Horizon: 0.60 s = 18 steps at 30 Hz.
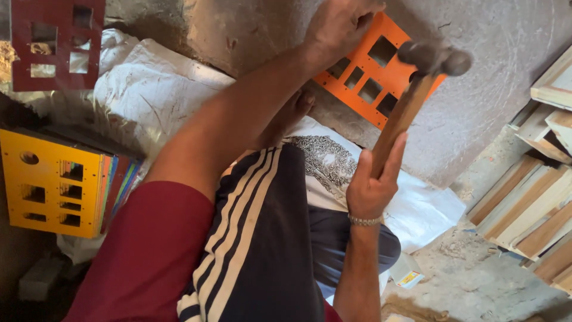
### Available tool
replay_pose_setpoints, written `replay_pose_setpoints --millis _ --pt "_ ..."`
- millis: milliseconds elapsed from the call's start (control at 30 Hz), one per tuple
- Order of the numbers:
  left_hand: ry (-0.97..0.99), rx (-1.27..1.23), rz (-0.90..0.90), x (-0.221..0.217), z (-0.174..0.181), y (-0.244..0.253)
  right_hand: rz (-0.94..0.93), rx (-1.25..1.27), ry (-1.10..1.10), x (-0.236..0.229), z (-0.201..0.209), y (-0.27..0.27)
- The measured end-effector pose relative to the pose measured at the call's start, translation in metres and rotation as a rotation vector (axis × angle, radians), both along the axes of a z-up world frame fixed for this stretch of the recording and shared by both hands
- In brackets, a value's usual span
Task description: The person assembles wooden frames by hammering nails into pre-drilled holes using a hammer. They work on multiple frames, including red, orange, and yellow ones, and place the completed frames into a stack.
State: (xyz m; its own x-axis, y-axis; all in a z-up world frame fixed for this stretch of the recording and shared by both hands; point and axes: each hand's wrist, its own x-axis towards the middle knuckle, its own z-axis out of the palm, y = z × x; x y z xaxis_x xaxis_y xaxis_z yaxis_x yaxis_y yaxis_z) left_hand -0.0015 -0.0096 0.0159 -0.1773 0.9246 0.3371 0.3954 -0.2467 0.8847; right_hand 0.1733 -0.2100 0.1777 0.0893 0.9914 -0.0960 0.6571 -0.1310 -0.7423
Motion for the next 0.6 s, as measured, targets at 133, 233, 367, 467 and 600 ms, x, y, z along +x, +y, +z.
replay_pose_setpoints --millis 133,233,367,467,600 --pt "0.002 0.006 0.024 -0.003 0.002 0.009 0.200 0.172 -0.098 -0.005 -0.009 0.035" --pt "-0.002 -0.050 0.009 -0.002 0.000 0.008 0.250 0.149 -0.136 -0.008 -0.012 0.050" --pt "-0.064 -0.041 -0.014 -0.002 -0.003 0.004 0.151 0.006 -0.108 -0.012 -0.012 0.058" --pt "-0.044 -0.084 -0.005 -0.002 -0.001 0.010 0.287 0.126 -0.189 -0.015 -0.012 0.069" --pt "-0.041 -0.121 0.010 0.000 -0.004 0.004 0.247 0.037 -0.177 -0.013 -0.015 0.069"
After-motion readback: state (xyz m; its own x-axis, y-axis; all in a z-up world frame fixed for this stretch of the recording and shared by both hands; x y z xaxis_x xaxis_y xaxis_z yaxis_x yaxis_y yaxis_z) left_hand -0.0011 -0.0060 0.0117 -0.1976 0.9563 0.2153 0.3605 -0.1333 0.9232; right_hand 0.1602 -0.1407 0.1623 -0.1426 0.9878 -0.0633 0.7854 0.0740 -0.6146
